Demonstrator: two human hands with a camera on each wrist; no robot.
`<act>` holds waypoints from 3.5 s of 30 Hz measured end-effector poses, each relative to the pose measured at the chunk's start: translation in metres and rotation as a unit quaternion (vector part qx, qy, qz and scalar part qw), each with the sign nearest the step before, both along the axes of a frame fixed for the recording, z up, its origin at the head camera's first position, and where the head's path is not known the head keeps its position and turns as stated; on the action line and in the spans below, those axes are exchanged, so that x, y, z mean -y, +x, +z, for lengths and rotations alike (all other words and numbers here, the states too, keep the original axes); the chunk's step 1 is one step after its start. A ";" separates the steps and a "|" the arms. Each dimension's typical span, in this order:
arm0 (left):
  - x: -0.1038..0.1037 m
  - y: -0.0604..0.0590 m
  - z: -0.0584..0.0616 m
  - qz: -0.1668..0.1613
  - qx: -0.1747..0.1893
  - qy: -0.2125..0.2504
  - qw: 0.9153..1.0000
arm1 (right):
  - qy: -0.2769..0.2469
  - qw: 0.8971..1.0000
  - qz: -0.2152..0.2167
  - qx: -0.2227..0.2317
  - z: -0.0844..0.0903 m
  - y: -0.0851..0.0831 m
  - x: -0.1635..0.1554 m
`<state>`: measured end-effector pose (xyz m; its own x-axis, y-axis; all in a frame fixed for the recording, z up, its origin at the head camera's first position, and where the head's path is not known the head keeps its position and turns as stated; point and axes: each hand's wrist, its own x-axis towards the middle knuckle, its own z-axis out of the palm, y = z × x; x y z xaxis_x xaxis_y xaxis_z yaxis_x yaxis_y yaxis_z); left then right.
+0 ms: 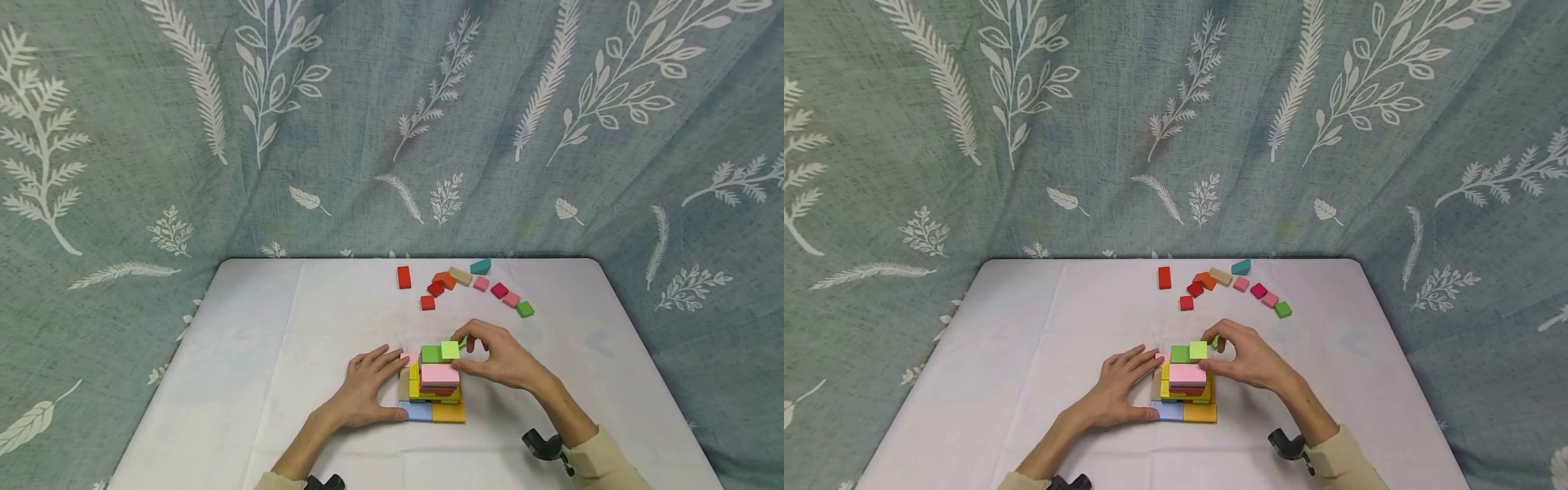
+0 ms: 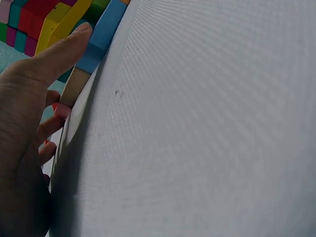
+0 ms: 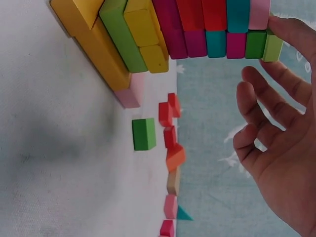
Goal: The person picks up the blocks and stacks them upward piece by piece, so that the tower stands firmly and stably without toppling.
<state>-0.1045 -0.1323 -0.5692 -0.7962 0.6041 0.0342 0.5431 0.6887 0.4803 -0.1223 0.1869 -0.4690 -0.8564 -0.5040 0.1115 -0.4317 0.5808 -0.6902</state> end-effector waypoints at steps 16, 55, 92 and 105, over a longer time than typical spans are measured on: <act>0.000 0.001 -0.004 -0.007 -0.014 0.009 1.000 | -0.043 0.996 0.032 0.072 -0.017 -0.019 -0.029; 0.002 -0.001 -0.002 -0.006 -0.011 0.011 1.000 | -0.082 0.992 0.058 -0.071 0.026 -0.009 0.026; 0.003 0.000 -0.002 -0.004 -0.017 0.014 1.000 | 0.019 0.997 0.041 -0.062 0.007 0.000 0.033; 0.002 0.001 0.000 0.004 -0.007 0.007 1.000 | -0.077 0.997 -0.003 -0.015 0.010 -0.036 0.015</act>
